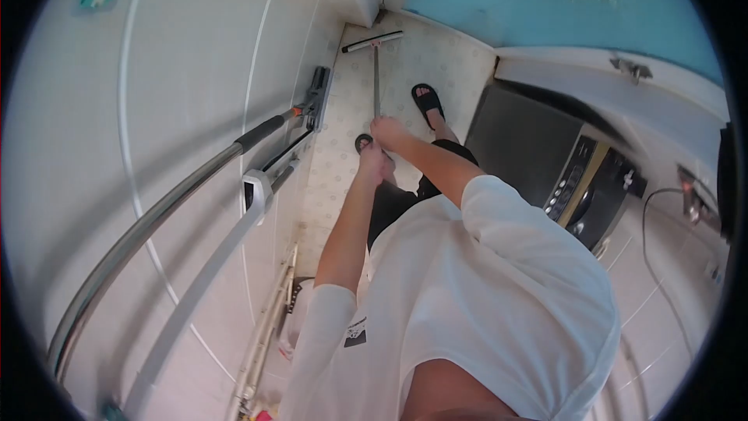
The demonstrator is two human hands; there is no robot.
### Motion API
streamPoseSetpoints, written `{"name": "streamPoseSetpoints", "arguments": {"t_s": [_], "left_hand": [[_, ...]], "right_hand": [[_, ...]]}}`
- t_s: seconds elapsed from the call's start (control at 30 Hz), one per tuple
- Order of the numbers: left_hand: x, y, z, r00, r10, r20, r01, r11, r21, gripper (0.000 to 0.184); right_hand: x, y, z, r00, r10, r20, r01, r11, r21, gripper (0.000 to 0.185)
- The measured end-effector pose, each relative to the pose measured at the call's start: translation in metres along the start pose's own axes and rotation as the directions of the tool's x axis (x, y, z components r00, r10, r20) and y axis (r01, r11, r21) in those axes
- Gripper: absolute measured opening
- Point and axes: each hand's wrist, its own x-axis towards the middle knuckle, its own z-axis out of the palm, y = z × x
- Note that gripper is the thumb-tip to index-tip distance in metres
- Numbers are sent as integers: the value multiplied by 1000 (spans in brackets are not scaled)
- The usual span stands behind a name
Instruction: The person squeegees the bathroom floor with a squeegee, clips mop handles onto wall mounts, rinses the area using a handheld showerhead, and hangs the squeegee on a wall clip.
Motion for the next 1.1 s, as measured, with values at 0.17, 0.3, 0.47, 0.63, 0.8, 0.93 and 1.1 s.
{"name": "streamPoseSetpoints", "arguments": {"t_s": [0.17,0.3,0.47,0.63,0.8,0.93,1.1], "left_hand": [[-27,-84,-96,986,-89,-138,124,955,271,52],[-73,-119,-161,961,-206,-186,266,878,399,59],[-106,-121,-187,959,-33,-280,224,695,683,52],[-76,-106,-154,971,225,-77,-34,449,893,50],[4,-50,-14,961,240,134,-227,421,878,46],[48,-34,101,997,43,62,-67,882,467,31],[102,-78,96,990,-120,72,68,859,507,48]], "right_hand": [[-43,-84,73,996,-42,80,42,999,4,20],[-80,-155,95,983,-138,119,118,980,157,17],[-99,-197,116,999,-24,-31,32,960,279,18],[-110,-148,92,962,199,-184,-129,933,335,22],[-99,-9,48,872,398,-285,-327,907,267,41],[-104,95,32,789,492,-368,-436,870,228,37],[-113,124,91,796,418,-437,-360,908,212,29]]}}
